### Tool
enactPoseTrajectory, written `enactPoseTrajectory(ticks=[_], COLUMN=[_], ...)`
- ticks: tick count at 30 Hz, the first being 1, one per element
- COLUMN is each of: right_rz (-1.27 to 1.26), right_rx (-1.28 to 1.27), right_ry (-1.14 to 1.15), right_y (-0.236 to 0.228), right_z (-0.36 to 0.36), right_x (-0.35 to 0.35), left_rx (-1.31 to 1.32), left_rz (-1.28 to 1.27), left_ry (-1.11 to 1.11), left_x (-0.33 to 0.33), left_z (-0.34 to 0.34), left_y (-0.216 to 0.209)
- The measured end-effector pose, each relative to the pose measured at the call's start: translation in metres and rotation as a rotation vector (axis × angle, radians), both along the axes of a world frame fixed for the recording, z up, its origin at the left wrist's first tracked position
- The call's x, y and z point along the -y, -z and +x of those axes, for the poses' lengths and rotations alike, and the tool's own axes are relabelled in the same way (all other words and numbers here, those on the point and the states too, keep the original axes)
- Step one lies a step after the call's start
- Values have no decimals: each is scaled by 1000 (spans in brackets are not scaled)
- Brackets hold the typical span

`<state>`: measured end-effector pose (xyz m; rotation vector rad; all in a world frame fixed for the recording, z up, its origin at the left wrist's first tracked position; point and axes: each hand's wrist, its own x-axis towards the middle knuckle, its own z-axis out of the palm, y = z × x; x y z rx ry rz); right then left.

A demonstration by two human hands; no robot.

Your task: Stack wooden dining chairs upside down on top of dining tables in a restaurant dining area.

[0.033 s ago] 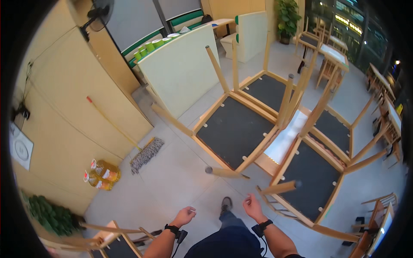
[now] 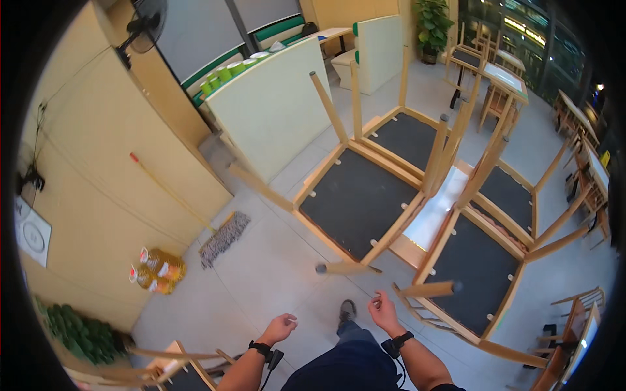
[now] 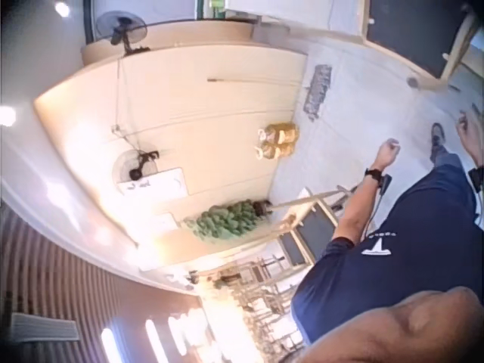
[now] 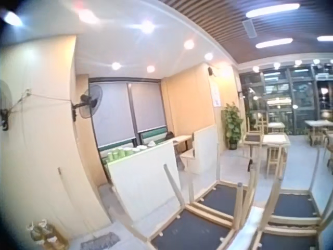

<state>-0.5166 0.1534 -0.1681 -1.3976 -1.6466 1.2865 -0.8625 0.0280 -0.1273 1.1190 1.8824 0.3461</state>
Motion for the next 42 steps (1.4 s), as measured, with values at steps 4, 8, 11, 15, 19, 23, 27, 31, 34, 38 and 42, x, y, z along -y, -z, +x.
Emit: enactPoseTrajectory(ticks=[4,8,11,15,19,23,27,31,34,38,42], right_rz=[62,34,42,83,82,-29,-214,-463,-401,-269,-278], right_rx=[-226,-231,-160,28,393,808,1041,831,305,248,410], right_ry=[271,365,411,450,371,132,223,670,1092,956,601], right_y=[-25,-18,-20,-88,-146,-188,-200,-162,-141,-136,-179], right_z=[-66,-78,-83,-104,-103,-76,-59,12,30,56,34], right_x=[-61,-107,-136,-192,-240,-277,-300,-306,-343,-376,-362], left_rx=[-39,25,72,305,100,-333,-309,-384,-376,-361,-453], left_rz=[109,218,336,533,424,383,258,221,166,0,85], left_ry=[13,114,321,386,350,934,1283,1429,1487,1312,1081], left_x=[-68,-169,-255,-392,-503,-552,-593,-625,-666,-687,-720], left_z=[-69,-85,-70,-21,17,50,54,52,-9,-80,-136], left_y=[-34,-56,-63,-96,-112,-193,-200,-158,-82,-78,-76])
